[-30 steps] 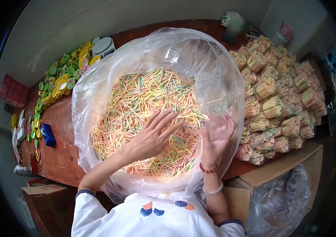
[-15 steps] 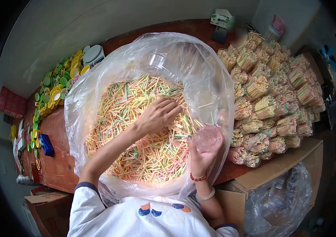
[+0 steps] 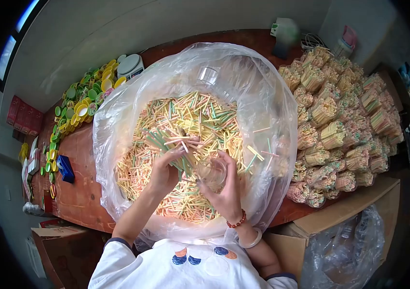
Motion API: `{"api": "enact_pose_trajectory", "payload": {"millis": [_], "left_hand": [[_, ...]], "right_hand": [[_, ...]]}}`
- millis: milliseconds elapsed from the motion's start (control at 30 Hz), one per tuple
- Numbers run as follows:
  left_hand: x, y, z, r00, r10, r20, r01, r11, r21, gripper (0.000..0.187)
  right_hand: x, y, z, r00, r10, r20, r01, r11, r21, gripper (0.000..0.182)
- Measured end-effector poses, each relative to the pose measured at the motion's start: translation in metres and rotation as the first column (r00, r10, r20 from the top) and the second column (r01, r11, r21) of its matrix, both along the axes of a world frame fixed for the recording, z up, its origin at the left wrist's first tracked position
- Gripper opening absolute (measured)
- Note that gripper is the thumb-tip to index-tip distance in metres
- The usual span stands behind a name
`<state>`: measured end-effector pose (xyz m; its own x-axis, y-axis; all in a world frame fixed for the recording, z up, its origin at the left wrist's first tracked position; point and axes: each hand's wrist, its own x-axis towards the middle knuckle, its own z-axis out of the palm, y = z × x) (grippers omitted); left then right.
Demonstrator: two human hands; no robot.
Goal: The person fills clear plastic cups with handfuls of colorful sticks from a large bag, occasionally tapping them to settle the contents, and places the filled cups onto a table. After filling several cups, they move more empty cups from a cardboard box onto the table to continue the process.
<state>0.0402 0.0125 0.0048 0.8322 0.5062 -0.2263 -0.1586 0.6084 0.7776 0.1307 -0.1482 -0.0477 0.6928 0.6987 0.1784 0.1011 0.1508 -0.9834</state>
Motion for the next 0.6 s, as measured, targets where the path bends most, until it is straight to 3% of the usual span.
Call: {"api": "enact_pose_trajectory", "payload": {"millis": [67,100,200,267,300,367,400,467,533,600], "left_hand": [[-0.001,-0.010,0.013,0.992,0.099,0.078,-0.106,0.989,0.102,0.041],[-0.004,-0.009,0.011,0.990,0.071,0.119,-0.086,0.987,0.132,0.044],[-0.002,-0.021,0.008,0.994,0.096,0.058,-0.108,0.958,0.265,0.052],[-0.003,-0.020,0.012,0.985,-0.030,-0.171,0.102,0.897,0.431,0.058],[0.000,-0.021,0.006,0.997,0.019,-0.078,0.032,0.797,0.603,0.057],[0.000,-0.021,-0.001,1.000,-0.001,-0.018,0.012,0.795,0.607,0.062],[0.001,-0.022,0.000,0.999,-0.017,0.044,-0.013,0.794,0.608,0.068],[0.000,-0.026,0.005,1.000,0.018,0.006,-0.019,0.852,0.522,0.071],[-0.001,-0.020,0.000,0.995,-0.046,0.085,-0.011,0.820,0.573,0.059],[-0.003,-0.014,-0.004,0.993,-0.102,0.063,0.042,0.787,0.615,0.072]], "right_hand": [[-0.005,0.011,0.005,0.983,-0.018,0.183,0.034,0.996,-0.085,0.075],[-0.007,0.013,0.011,0.970,-0.053,0.236,0.081,0.990,-0.114,0.074],[-0.010,0.022,0.011,0.977,-0.050,0.206,0.058,0.998,-0.032,0.073],[-0.009,0.023,0.019,0.967,-0.040,0.252,0.048,0.998,-0.028,0.073],[-0.008,0.024,0.019,0.943,-0.040,0.331,0.058,0.997,-0.044,0.074],[-0.009,0.022,0.017,0.907,-0.039,0.420,0.093,0.990,-0.108,0.075],[-0.010,0.021,0.016,0.907,-0.039,0.419,0.094,0.989,-0.112,0.075],[-0.011,0.021,0.014,0.932,-0.002,0.361,0.071,0.982,-0.176,0.074],[-0.011,0.023,0.007,0.937,-0.015,0.348,0.073,0.985,-0.155,0.072],[-0.012,0.023,0.003,0.946,-0.043,0.321,0.083,0.990,-0.114,0.069]]}}
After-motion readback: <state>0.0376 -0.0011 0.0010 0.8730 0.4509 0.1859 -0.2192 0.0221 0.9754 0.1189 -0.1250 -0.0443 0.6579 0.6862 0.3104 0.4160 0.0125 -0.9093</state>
